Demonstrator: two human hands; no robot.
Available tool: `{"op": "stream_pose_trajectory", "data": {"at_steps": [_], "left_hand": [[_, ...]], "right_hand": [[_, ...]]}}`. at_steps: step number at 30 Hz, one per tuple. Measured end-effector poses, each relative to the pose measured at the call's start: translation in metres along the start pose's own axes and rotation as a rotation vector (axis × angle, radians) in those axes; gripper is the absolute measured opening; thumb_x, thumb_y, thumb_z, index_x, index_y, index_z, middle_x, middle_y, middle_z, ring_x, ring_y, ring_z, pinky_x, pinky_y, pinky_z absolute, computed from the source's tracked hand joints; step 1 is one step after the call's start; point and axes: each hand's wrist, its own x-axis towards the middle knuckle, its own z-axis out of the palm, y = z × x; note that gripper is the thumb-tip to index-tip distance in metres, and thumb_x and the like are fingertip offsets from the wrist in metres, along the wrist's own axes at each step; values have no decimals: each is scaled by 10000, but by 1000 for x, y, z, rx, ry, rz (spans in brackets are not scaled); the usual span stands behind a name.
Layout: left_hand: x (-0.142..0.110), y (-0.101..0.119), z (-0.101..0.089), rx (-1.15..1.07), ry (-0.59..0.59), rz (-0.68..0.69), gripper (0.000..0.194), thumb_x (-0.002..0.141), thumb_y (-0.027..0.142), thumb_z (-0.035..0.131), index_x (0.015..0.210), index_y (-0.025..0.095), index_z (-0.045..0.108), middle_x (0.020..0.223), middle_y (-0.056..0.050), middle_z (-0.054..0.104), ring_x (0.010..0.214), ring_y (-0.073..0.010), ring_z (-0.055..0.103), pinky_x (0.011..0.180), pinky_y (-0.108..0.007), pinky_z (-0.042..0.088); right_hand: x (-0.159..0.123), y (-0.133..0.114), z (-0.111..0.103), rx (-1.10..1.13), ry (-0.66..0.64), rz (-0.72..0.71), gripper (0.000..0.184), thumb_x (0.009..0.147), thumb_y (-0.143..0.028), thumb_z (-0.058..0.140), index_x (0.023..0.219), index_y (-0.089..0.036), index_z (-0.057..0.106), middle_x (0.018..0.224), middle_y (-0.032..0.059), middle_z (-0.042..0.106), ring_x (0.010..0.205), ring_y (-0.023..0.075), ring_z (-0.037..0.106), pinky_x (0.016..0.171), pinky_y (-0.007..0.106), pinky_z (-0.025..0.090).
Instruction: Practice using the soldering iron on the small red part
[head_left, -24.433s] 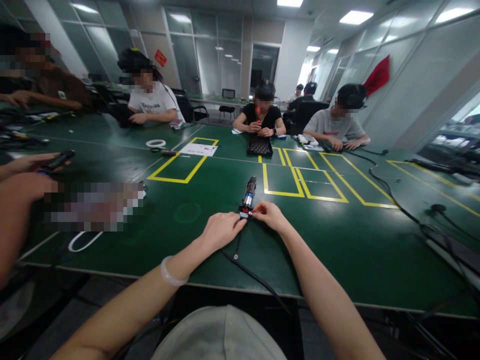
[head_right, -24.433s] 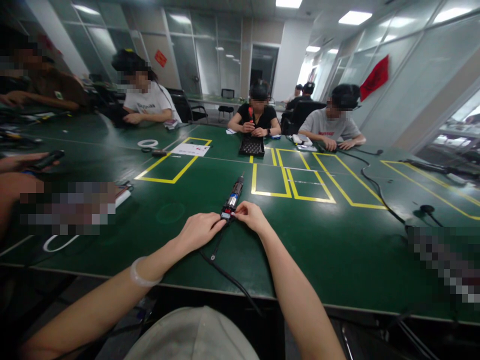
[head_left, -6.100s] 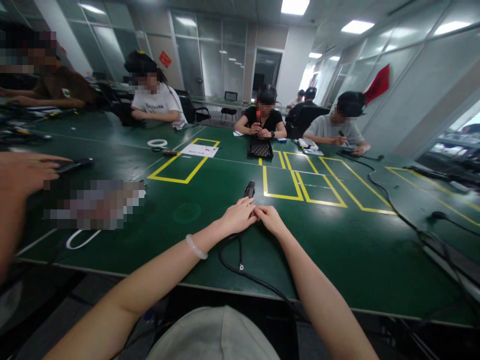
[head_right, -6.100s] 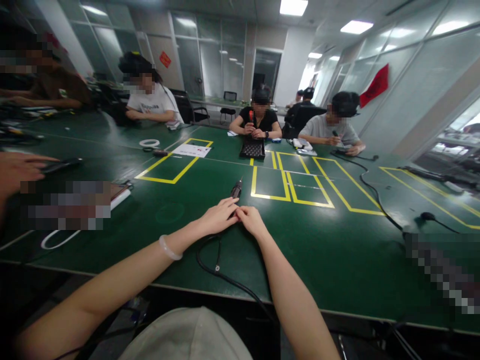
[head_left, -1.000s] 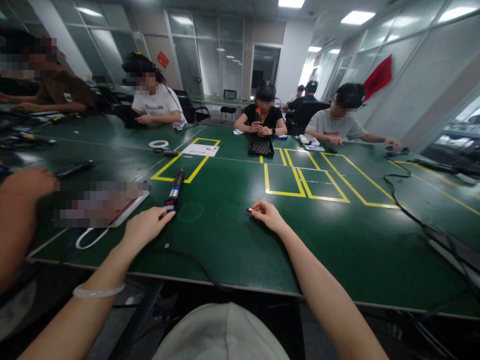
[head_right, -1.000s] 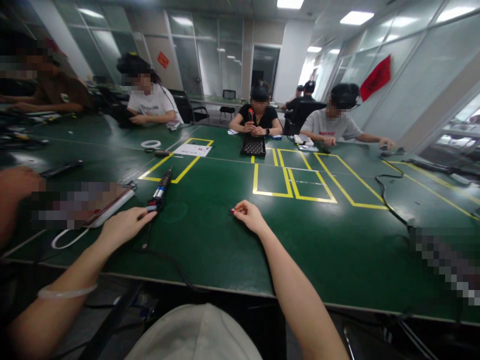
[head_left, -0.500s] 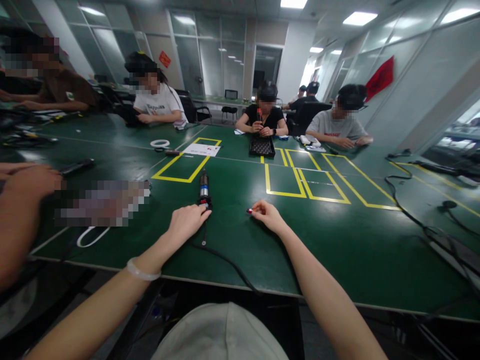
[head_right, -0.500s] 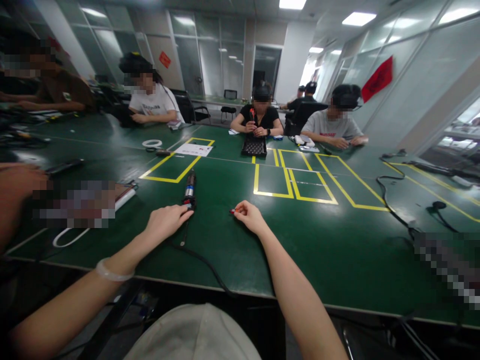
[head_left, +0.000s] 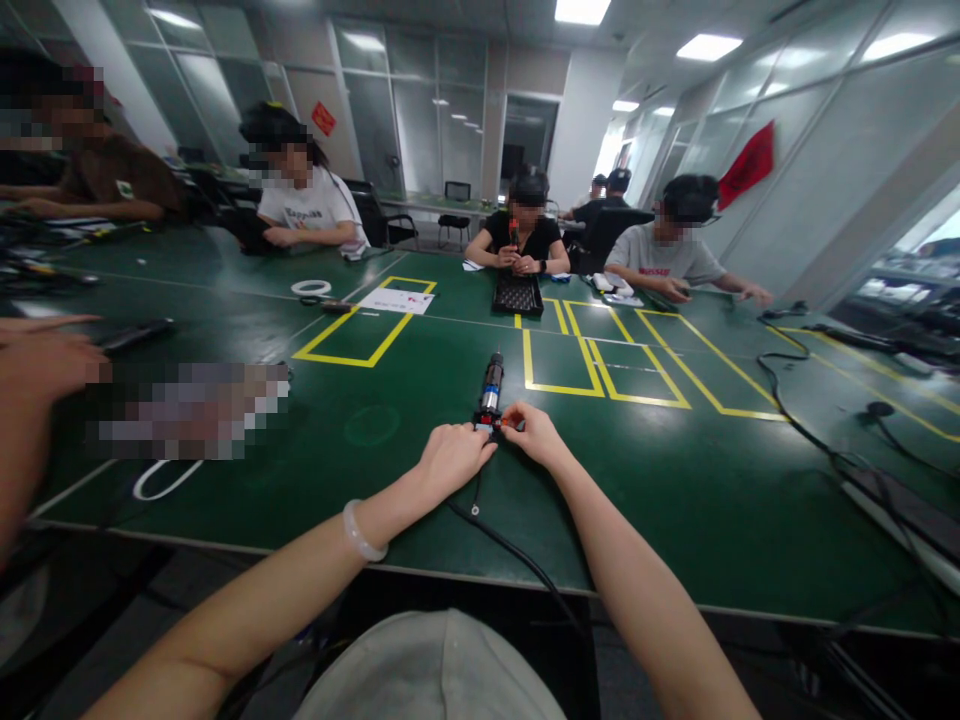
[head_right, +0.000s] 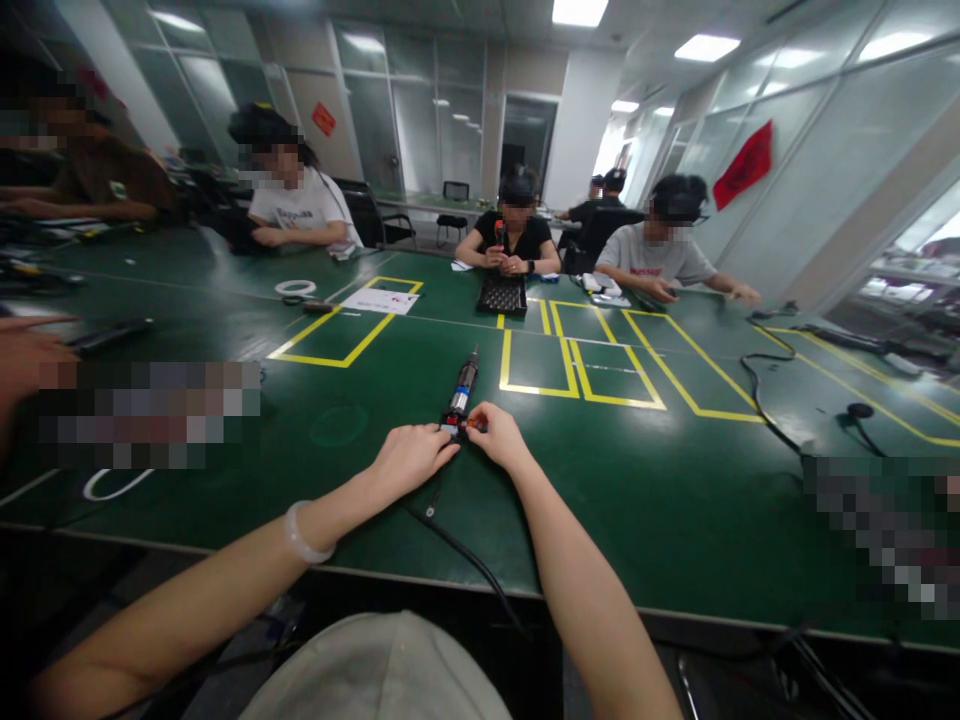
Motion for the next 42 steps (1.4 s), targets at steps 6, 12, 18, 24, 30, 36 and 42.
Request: {"op": "stream_pose_trajectory", "data": {"at_steps": [6, 12, 18, 24, 30, 36, 42], "left_hand": [[0, 0, -5, -59, 3, 22, 462, 955, 479, 311, 953, 193, 674, 957, -113, 702, 863, -234, 667, 748, -331, 467], [-1, -3, -10, -47, -3, 47, 417, 945, 460, 337, 947, 199, 662, 927, -104, 705, 840, -236, 668, 734, -336, 471], [-4, -2, -11, -35, 7, 55, 369, 936, 445, 375, 979, 194, 643, 929, -108, 701, 839, -235, 669, 736, -334, 473], [-7, -5, -12, -50, 6, 100, 361, 933, 442, 388, 979, 189, 641, 954, -111, 700, 864, -241, 664, 759, -341, 475], [-5, -11, -16, -100, 16, -20, 489, 952, 517, 278, 918, 200, 649, 895, -87, 700, 822, -220, 660, 730, -318, 470], [19, -22, -22, -231, 164, -40, 336, 965, 383, 296, 1146, 235, 538, 1169, -62, 606, 1023, -208, 594, 758, -310, 487], [57, -27, -8, -356, 166, 138, 349, 949, 319, 335, 1206, 237, 557, 1376, -41, 507, 1275, -192, 423, 1058, -357, 375]], "right_hand": [[-1, -4, -7, -22, -5, -37, 114, 723, -176, 651, 833, -178, 622, 770, 13, 611, 698, 145, 556, 672, 270, 431], [-2, -7, -6, 97, -13, 24, 132, 746, -236, 648, 858, -171, 621, 714, 8, 631, 648, 142, 567, 625, 257, 442], [-2, -9, -10, 63, -28, 61, 122, 753, -283, 667, 788, -166, 671, 728, 34, 676, 661, 160, 596, 632, 270, 438], [0, 2, -4, 168, -40, 99, 166, 741, -310, 677, 818, -165, 652, 689, 17, 656, 629, 151, 585, 590, 254, 432], [1, 3, -4, 154, -29, 72, 165, 737, -319, 678, 783, -165, 639, 663, 6, 628, 604, 136, 547, 571, 240, 408], [2, 4, -2, 197, -22, 105, 169, 723, -316, 686, 759, -163, 623, 650, 3, 620, 582, 133, 543, 561, 242, 400], [3, 7, -1, 199, -25, 111, 142, 744, -301, 647, 771, -162, 641, 672, 8, 641, 609, 141, 554, 587, 248, 412]]}}
